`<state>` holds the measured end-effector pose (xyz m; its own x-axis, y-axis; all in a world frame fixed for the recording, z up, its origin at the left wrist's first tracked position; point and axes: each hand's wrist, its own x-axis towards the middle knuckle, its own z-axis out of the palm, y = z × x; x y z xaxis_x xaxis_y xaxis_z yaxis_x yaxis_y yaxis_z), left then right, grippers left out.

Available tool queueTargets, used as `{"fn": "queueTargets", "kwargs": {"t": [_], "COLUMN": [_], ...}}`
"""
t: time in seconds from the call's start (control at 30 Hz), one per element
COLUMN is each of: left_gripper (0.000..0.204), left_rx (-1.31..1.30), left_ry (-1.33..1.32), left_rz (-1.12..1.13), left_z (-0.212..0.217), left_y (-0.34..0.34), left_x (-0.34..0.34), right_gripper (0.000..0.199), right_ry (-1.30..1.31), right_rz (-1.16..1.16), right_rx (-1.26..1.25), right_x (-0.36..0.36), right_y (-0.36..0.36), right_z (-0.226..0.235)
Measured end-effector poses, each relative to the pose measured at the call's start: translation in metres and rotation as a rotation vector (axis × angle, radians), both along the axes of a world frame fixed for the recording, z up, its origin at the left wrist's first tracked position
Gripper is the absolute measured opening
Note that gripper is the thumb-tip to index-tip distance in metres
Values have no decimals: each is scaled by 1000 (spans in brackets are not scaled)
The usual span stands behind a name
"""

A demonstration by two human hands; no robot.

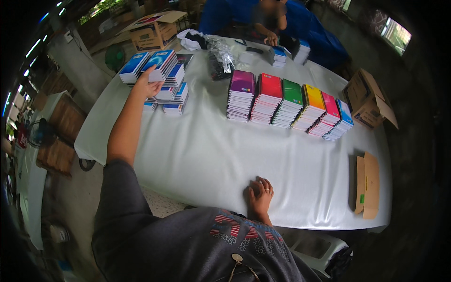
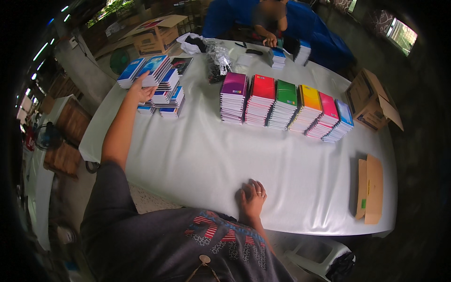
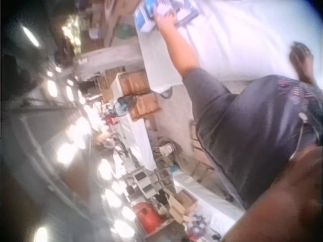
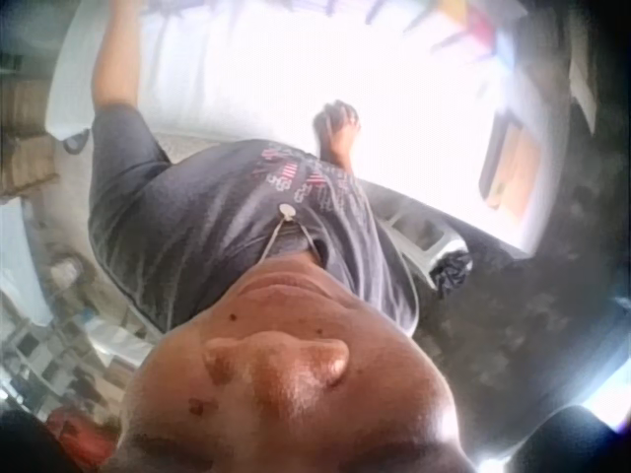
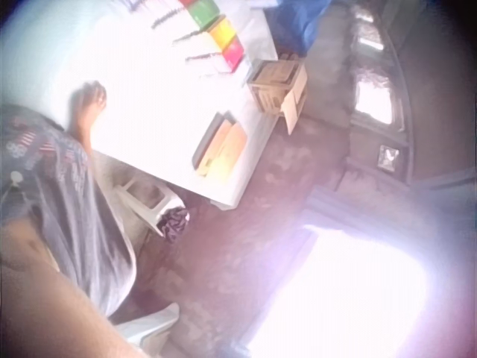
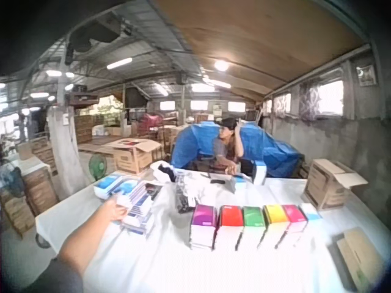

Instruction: The person sorts a variety of colored notebooks by gathering them from multiple stacks on a table and arranging them into a new single stack by hand.

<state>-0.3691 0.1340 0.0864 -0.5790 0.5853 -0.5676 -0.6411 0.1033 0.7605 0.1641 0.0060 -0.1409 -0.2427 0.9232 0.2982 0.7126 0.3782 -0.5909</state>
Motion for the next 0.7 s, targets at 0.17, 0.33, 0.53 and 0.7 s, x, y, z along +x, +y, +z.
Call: {"fn": "queueTargets", "kwargs": {"t": [0.17,0.33,0.53,0.7], "left_gripper": [71,37,21,22], "left_rx": [40,103,301,503], "left_ry": [-36,457,1209,1607], "left_rz": [245,185,-670,-940], "left_z": [-18,-117,-212,-202], "left_y": [7,6,-59,-89], "left_x": [20,120,374,460], "right_gripper": [33,34,36,36], "right_ry": [6,60,63,46], "right_rz": [39,182,172,71], "right_rx": [-31,-54,-61,-53], "right_x": [8,26,91,163], "right_y": [1,1,11,19], "right_z": [1,2,11,11]}}
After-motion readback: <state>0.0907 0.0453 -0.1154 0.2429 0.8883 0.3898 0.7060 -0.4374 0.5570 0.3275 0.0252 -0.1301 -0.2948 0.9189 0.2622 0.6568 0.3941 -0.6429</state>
